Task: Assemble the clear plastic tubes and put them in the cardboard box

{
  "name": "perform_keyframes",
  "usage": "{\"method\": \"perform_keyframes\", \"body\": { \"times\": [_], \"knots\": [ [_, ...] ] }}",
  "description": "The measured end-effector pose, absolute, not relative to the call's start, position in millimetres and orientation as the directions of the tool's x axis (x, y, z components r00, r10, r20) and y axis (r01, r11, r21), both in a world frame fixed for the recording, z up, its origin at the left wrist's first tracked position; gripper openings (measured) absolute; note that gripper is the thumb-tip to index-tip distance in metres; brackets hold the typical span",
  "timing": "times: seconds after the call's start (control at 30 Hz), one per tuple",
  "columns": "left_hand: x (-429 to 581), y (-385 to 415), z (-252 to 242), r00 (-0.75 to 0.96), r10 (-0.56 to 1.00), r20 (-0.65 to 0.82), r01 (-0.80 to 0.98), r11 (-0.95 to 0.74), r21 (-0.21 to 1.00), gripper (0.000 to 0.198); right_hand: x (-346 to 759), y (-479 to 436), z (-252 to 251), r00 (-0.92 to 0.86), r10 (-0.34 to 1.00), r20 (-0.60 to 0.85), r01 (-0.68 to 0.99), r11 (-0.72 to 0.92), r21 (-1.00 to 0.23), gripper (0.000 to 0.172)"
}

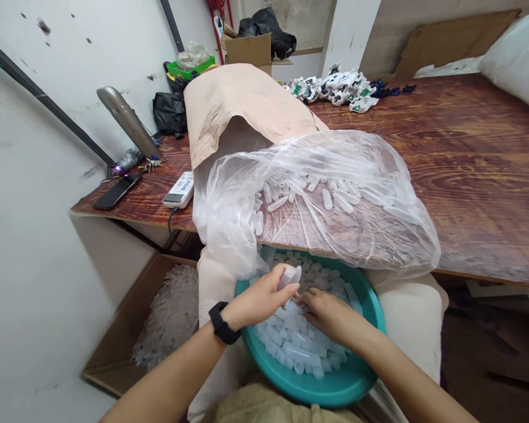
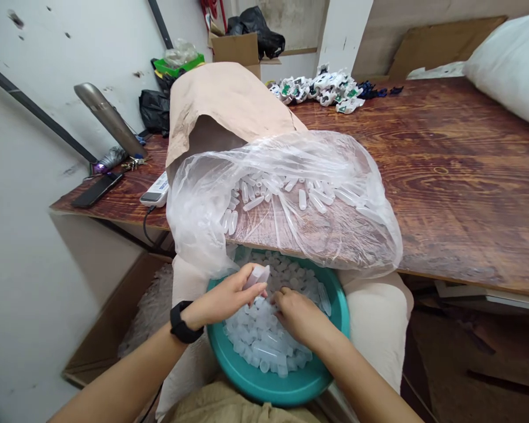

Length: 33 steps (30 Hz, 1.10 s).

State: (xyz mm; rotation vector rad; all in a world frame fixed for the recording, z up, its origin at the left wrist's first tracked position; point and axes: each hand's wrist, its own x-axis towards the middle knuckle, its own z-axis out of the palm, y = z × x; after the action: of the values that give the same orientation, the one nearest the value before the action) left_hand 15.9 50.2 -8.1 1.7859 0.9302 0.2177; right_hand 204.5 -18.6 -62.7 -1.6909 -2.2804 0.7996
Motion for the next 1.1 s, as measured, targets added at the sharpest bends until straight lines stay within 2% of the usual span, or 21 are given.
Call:
{"method": "perform_keyframes", "body": {
  "times": [0.03, 0.1, 0.17, 0.23, 0.37, 0.53, 0.67, 0.83, 0.9, 1.0, 1.1],
  "knots": [
    [14, 46, -7, 0.677, 0.668, -0.308, 0.383, 0.037, 0.923, 0.027, 206, -19, -60, -0.320, 0.936, -0.150, 0.812, 0.189, -0.552, 0.020],
    [10, 39, -5, 0.676, 0.649, -0.349, 0.154, 0.338, 0.928, 0.035, 209, -22, -55, -0.288, 0.951, -0.115, 0.772, 0.160, -0.615, 0.022],
    [8, 31, -4, 0.650, 0.666, -0.367, 0.005, 0.479, 0.878, 0.043, 211, -27, -49, -0.243, 0.968, -0.068, 0.715, 0.131, -0.687, 0.024],
    [9, 24, -5, 0.586, 0.711, -0.388, -0.089, 0.533, 0.842, 0.050, 210, -35, -46, -0.183, 0.983, -0.030, 0.649, 0.098, -0.754, 0.026],
    [14, 10, -6, 0.442, 0.815, -0.373, -0.174, 0.487, 0.856, 0.059, 204, -51, -48, -0.049, 0.999, -0.009, 0.515, 0.018, -0.857, 0.028],
    [23, -5, -4, 0.373, 0.844, -0.386, -0.235, 0.489, 0.840, 0.049, 194, -61, -47, 0.056, 0.998, -0.009, 0.383, -0.030, -0.923, 0.032],
    [27, -12, -2, 0.322, 0.865, -0.385, -0.270, 0.474, 0.838, 0.040, 190, -68, -41, 0.053, 0.998, 0.031, 0.437, 0.005, -0.899, 0.025],
    [27, -18, -5, 0.324, 0.875, -0.360, -0.275, 0.451, 0.849, 0.035, 183, -76, -43, 0.077, 0.997, 0.031, 0.525, -0.014, -0.851, 0.048],
    [26, -20, -7, 0.357, 0.873, -0.332, -0.250, 0.432, 0.867, 0.031, 182, -78, -43, 0.032, 0.999, 0.036, 0.550, 0.013, -0.835, 0.053],
    [25, -22, -11, 0.408, 0.871, -0.273, -0.241, 0.391, 0.888, 0.028, 181, -78, -38, -0.002, 0.998, 0.062, 0.570, 0.053, -0.820, 0.053],
    [24, -23, -11, 0.412, 0.873, -0.262, -0.287, 0.397, 0.872, 0.028, 181, -78, -32, 0.060, 0.993, 0.100, 0.574, 0.047, -0.817, 0.046]
  ]
}}
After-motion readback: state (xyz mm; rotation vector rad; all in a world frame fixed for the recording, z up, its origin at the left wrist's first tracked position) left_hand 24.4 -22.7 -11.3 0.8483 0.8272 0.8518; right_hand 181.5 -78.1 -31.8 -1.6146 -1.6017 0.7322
